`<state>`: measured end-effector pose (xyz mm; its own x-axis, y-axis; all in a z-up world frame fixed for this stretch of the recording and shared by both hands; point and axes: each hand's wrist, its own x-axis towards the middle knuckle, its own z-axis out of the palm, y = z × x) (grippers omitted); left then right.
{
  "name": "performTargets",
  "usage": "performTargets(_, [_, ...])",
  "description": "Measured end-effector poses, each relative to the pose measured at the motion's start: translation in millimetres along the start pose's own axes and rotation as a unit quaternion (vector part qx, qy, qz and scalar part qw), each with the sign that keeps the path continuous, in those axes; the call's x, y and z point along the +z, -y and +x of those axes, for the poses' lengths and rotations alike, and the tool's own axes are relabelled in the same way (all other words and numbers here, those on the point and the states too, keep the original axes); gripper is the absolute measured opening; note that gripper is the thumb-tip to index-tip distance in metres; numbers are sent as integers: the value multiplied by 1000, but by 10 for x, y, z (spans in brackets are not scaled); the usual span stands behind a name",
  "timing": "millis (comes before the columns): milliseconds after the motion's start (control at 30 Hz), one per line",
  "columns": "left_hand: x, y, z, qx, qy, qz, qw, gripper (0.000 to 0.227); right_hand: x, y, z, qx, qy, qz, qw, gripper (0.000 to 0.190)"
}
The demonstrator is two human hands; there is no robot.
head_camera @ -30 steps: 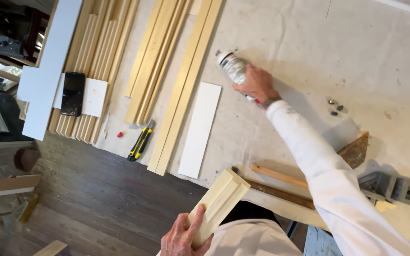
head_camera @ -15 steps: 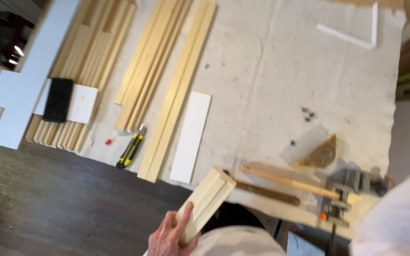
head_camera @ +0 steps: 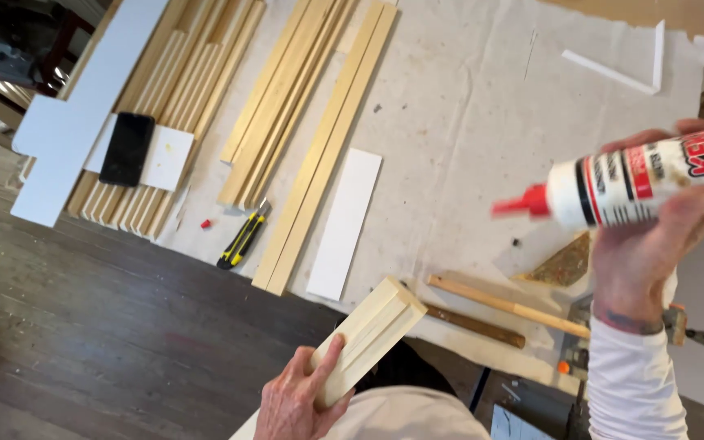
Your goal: Assembling a wooden frame using glue, a corner clamp, and a hammer
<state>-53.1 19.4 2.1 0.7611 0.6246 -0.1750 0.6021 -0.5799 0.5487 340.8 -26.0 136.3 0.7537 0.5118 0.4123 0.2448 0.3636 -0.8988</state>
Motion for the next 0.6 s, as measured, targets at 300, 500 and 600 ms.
performTargets(300, [-194, -152, 42, 105, -72, 1, 992, 75, 466, 100, -349, 215, 31, 143, 966, 69])
performTargets(500, [-254, -161, 69, 123, -82, 1, 989, 74, 459, 20, -490, 229, -39, 88, 969, 54])
performTargets(600, [-276, -166, 72, 134, -95, -1, 986, 72, 523, 130, -528, 275, -80, 50, 957, 67])
